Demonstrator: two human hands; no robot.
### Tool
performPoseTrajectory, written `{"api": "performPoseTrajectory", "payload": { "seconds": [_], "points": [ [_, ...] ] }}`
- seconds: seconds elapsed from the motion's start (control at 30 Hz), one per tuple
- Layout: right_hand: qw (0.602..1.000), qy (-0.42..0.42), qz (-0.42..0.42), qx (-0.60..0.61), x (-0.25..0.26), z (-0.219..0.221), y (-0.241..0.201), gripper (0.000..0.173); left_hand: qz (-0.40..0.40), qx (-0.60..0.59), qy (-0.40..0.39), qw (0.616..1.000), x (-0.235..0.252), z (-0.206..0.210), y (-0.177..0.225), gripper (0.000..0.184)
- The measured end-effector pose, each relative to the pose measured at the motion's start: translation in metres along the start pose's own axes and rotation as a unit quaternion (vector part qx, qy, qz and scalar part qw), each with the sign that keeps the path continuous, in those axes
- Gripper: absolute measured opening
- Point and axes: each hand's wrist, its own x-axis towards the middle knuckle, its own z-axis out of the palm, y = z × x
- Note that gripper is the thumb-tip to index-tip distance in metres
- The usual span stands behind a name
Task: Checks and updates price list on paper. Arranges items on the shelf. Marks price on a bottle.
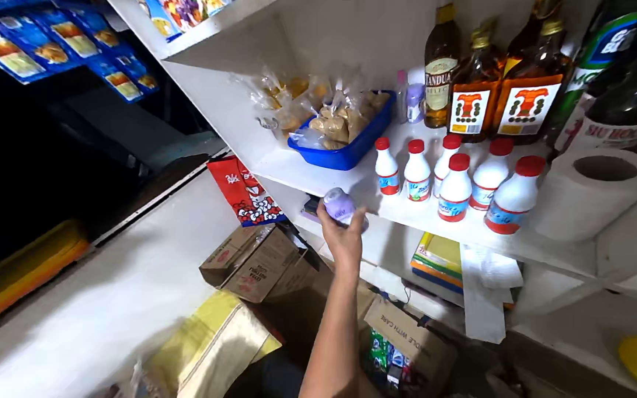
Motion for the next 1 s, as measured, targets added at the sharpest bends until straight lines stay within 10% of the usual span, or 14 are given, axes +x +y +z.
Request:
{"api": "performPoseTrajectory", "payload": {
  "seconds": [0.4, 0.67, 0.8, 1.0],
  "points": [
    [0.988, -0.137, -0.066, 0.013, 0.008, 0.078, -0.04, 0.016, 0.168, 0.028, 0.016, 0.985, -0.136, -0.143, 0.049, 0.068],
    [0.958, -0.206, -0.09, 0.177, 0.024, 0.128, -0.063, 0.011, -0.111, -0.116, 0.071, 0.984, -0.193, -0.202, 0.077, 0.071],
    [0.942, -0.225, -0.067, 0.242, 0.031, 0.147, -0.083, 0.051, -0.163, -0.162, 0.111, 0.967, -0.213, -0.22, 0.08, 0.071],
    [0.927, -0.251, -0.045, 0.275, 0.014, 0.172, -0.112, 0.053, -0.286, -0.388, 0.17, 0.859, -0.237, -0.242, 0.084, 0.051]
  ]
}}
